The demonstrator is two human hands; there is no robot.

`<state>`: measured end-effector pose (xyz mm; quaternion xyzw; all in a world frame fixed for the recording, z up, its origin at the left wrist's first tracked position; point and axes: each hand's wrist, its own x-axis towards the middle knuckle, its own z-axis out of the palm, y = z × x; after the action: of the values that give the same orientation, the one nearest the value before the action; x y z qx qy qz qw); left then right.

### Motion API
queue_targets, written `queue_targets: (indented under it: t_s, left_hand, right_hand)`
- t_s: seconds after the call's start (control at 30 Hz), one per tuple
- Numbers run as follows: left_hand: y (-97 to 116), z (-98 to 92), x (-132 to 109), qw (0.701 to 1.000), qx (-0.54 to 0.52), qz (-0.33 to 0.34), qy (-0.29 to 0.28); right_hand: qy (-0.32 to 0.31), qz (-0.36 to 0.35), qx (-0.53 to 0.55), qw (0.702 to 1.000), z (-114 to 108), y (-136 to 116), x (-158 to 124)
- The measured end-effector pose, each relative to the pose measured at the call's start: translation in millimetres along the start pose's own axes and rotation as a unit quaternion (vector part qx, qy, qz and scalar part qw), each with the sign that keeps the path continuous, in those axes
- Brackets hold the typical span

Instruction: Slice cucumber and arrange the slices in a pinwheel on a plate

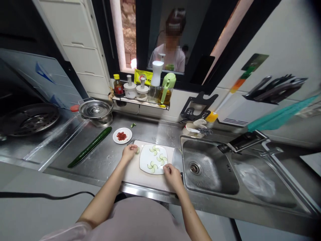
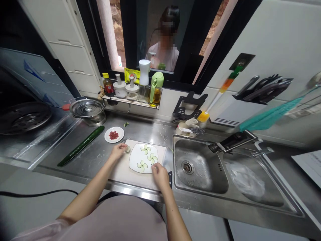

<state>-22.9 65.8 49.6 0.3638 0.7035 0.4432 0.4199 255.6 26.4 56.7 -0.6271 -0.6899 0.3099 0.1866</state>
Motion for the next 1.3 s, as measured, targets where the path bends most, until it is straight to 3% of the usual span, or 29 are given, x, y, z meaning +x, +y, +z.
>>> queue_targets:
  t_s: [0.1,0.2,0.3,0.5,0.8,1.3]
  left_hand:
    - [29,-4.3,-9,0.989,-0.132,-0.031,-0.066]
    - [58,-6.1,-24,0.974,-0.175,-0.034,-0.137]
    - [78,-4.5,-39,0.961,-0.201,-0.019,-0.187]
    - [94,1.0,-53,0.958,-0.199,0.003,-0.208]
    - [92,9.4,-62,0.965,-0.184,0.053,-0.177]
    - [90,10.7,-70,0.968,-0.138,0.138,-0.160]
  right_hand:
    - [0.024,-0.018,0.078,0.996,-2,-17,13]
    - [0.045,-0.042,0.185,0.981,-10,-47,28]
    - [0.023,-0.085,0.272,0.958,-20,-81,37]
    - [-0.053,-0.120,0.336,0.933,-31,-124,39]
    - [-0.030,-0.044,0.403,0.914,-29,-130,38]
    - [-0.093,-0.005,0.441,0.893,-28,-128,36]
